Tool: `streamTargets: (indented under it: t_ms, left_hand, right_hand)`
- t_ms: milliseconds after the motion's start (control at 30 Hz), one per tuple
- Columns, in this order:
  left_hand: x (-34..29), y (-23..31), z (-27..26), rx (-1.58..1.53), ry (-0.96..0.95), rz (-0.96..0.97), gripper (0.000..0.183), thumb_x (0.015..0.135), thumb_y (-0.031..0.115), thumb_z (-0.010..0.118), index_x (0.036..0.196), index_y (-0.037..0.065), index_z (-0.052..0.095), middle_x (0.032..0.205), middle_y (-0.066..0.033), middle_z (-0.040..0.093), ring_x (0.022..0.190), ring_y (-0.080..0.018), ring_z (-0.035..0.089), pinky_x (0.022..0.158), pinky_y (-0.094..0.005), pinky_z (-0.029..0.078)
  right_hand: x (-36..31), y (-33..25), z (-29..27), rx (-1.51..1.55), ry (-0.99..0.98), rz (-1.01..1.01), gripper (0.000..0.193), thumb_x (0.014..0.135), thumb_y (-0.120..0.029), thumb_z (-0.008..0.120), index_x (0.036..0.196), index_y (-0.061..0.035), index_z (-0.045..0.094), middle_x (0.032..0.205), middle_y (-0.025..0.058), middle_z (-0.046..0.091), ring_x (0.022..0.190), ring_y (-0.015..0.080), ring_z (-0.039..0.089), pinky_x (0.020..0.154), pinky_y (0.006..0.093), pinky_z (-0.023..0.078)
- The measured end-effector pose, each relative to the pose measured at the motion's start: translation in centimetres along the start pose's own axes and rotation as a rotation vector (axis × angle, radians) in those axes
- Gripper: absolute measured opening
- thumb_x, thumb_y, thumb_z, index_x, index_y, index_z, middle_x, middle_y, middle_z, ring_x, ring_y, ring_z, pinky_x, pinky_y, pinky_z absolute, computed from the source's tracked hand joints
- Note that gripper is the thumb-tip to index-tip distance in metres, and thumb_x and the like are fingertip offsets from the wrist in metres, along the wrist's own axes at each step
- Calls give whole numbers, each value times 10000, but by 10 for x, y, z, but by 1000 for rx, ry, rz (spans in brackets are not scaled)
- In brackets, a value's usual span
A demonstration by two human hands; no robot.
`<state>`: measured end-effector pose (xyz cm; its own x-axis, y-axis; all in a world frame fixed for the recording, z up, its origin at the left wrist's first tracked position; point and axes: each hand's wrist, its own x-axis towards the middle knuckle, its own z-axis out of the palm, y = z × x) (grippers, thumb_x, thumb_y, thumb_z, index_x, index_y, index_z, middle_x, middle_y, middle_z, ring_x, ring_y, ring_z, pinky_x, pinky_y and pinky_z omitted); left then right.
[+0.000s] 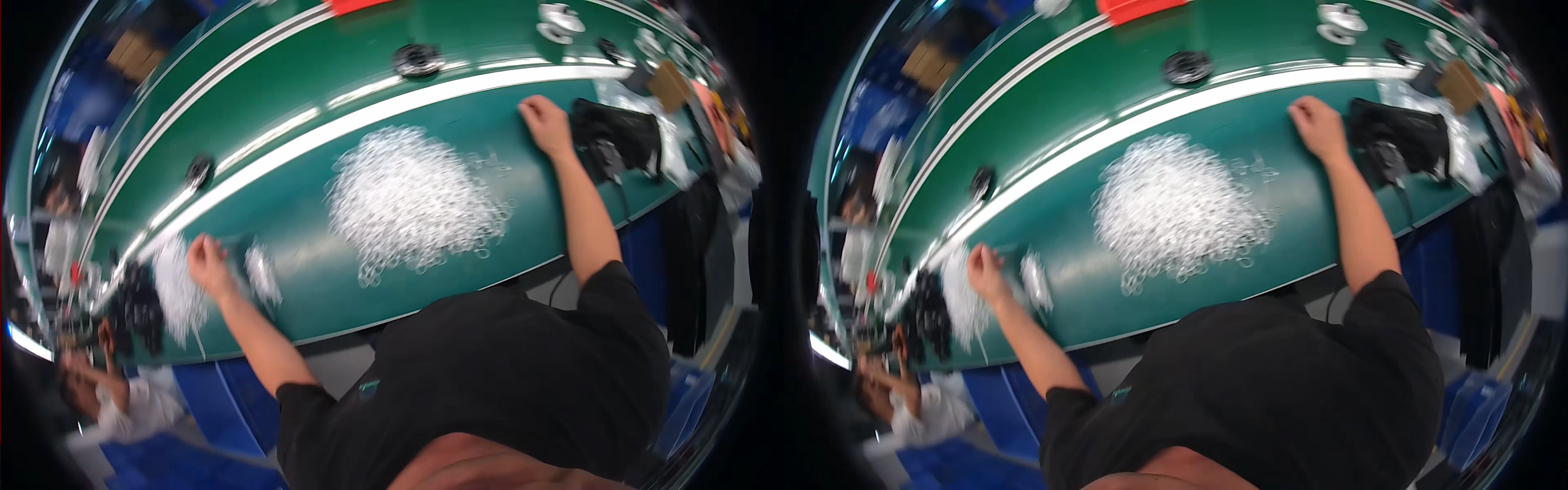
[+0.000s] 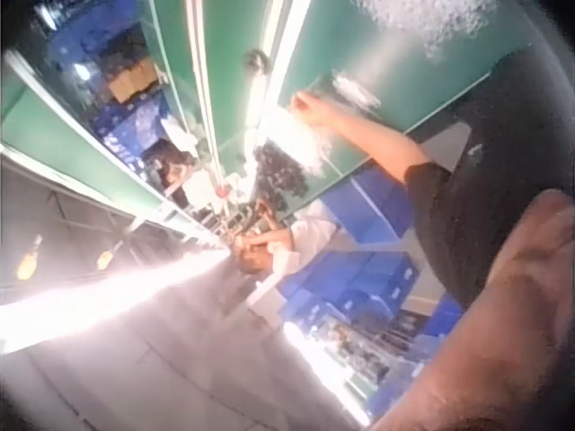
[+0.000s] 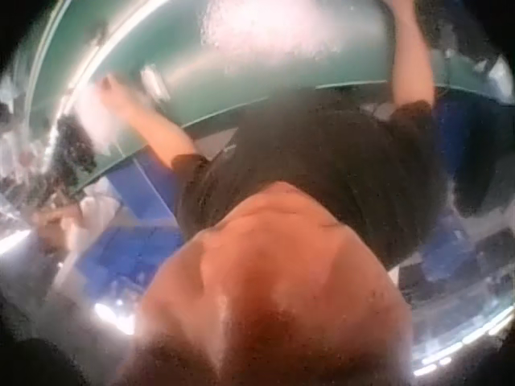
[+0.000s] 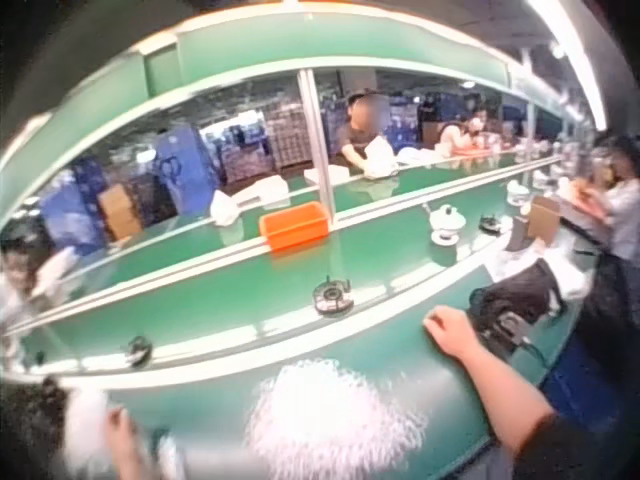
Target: The person assembles small white circular electronic devices on a green workbench. They repeatedly pick up white zip ties, thread them through the device housing, and secure them by hand. The person handles the devices one at a time, moving them along the assembly line.
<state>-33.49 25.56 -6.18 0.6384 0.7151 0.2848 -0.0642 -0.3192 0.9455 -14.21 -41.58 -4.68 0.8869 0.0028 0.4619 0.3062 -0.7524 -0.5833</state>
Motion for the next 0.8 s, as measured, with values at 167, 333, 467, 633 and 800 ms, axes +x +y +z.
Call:
streamTargets:
  t_ms: [167,333,467,633,800]
  left_hand:
    - [-15,60,21,-234,82,124,190,940,15,627,1101,-50,550,1006,-126,615,888,-268,697,713,-318,616]
    - [-51,137,69,-443,-78,182,229,906,-45,642,1113,-49,544,992,-133,621,879,-276,697,704,-322,612]
    - [-87,174,127,-612,-252,134,246,879,-73,658,1099,-43,552,957,-142,654,851,-239,698,676,-305,605]
    - [-127,178,188,-815,-451,-29,269,855,-67,700,1083,-22,566,926,-129,678,805,-188,673,675,-263,544]
    - [-154,170,209,-871,-538,-108,277,829,-51,743,1049,-17,580,923,-122,685,765,-140,637,651,-234,513]
  right_hand:
    - [1,23,7,188,2,16,170,930,-180,671,988,-21,672,815,48,675,729,104,614,693,259,501]
    - [2,-17,-12,216,232,-38,158,936,-130,667,1045,-20,694,922,18,687,818,75,608,749,235,496]
    - [-12,-126,-19,530,131,-148,160,928,-97,668,1066,-18,683,952,40,688,886,110,628,823,244,494]
    - [-50,-233,14,695,-310,-353,225,866,-136,736,1040,-27,643,949,92,688,838,176,671,764,300,526]
    - [-64,-242,44,769,-417,-246,200,852,-118,734,958,-11,602,842,88,679,773,176,680,709,311,536]
